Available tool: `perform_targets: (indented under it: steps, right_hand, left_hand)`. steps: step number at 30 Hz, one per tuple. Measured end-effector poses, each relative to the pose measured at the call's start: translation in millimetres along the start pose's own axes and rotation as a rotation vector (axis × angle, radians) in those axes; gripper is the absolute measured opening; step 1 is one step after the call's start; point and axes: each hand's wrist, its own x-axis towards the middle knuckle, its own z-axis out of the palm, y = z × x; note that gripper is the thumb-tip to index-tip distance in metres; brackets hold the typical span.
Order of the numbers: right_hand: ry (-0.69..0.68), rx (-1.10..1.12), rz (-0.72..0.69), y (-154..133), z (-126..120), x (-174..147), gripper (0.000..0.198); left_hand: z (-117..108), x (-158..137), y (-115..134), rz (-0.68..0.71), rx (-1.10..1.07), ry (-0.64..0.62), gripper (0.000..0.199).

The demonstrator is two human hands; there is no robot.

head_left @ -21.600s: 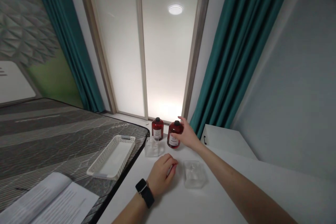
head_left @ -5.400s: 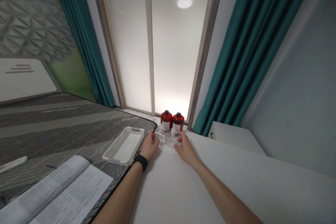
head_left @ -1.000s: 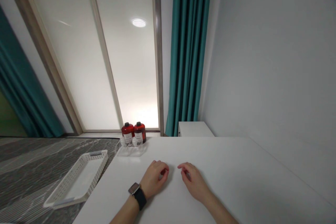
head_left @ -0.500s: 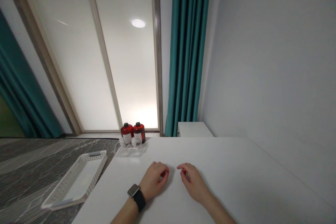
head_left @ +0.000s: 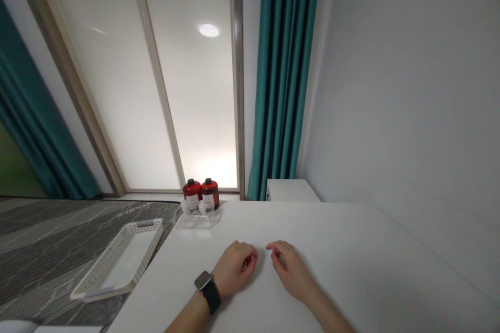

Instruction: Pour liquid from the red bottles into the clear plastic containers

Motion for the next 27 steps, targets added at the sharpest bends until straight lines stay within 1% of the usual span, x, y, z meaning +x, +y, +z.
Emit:
perform_targets:
  steps: [3, 6, 9, 12, 13, 15, 17, 20, 23, 27]
  right_hand:
    - [-0.014, 0.008, -0.007, 0.4, 1.3, -0.7, 0.024]
    - [-0.031, 0.023, -0.002, -1.8, 5.0, -2.7, 0.024]
    - [-0.085, -0.008, -0.035, -12.1, 10.6, -6.4, 0.025]
    - [-0.185, -0.071, -0.111, -28.6, 16.6, -6.3, 0.03]
    - [-0.215, -0.077, -0.131, -33.7, 18.7, -3.8, 0.032]
    - [-0.253, -0.07, -0.153, -41.1, 23.5, 6.0, 0.035]
    - [-0.258, -0.054, -0.168, -44.2, 30.3, 21.3, 0.036]
    - [-0.237, -0.044, -0.203, -44.2, 46.0, 49.1, 0.035]
    - [-0.224, -0.031, -0.253, -44.0, 67.3, 74.8, 0.034]
    - [-0.17, 0.014, -0.274, -43.4, 98.3, 103.6, 0.032]
  left_hand:
    - [-3.2, -0.3, 7.3, 0.017, -0.011, -0.024, 0.014]
    - [-12.2, -0.3, 13.6, 0.01, -0.014, 0.004, 0.011]
    - [-27.4, -2.4, 16.1, -0.008, -0.006, 0.055, 0.011]
    - [-47.1, -7.8, 7.8, -0.017, 0.02, 0.11, 0.012]
    - [-54.0, -10.2, 1.2, -0.028, 0.035, 0.146, 0.012]
    - [-67.4, -15.4, -17.8, -0.089, 0.065, 0.28, 0.014]
    - [-78.5, -20.7, -42.7, -0.199, 0.084, 0.454, 0.015]
    - [-87.9, -29.4, -81.8, -0.332, 0.24, 0.639, 0.015]
    - [-87.8, -38.8, -113.6, -0.41, 0.307, 0.735, 0.018]
    - [-81.8, -49.6, -142.8, -0.493, 0.342, 0.829, 0.027]
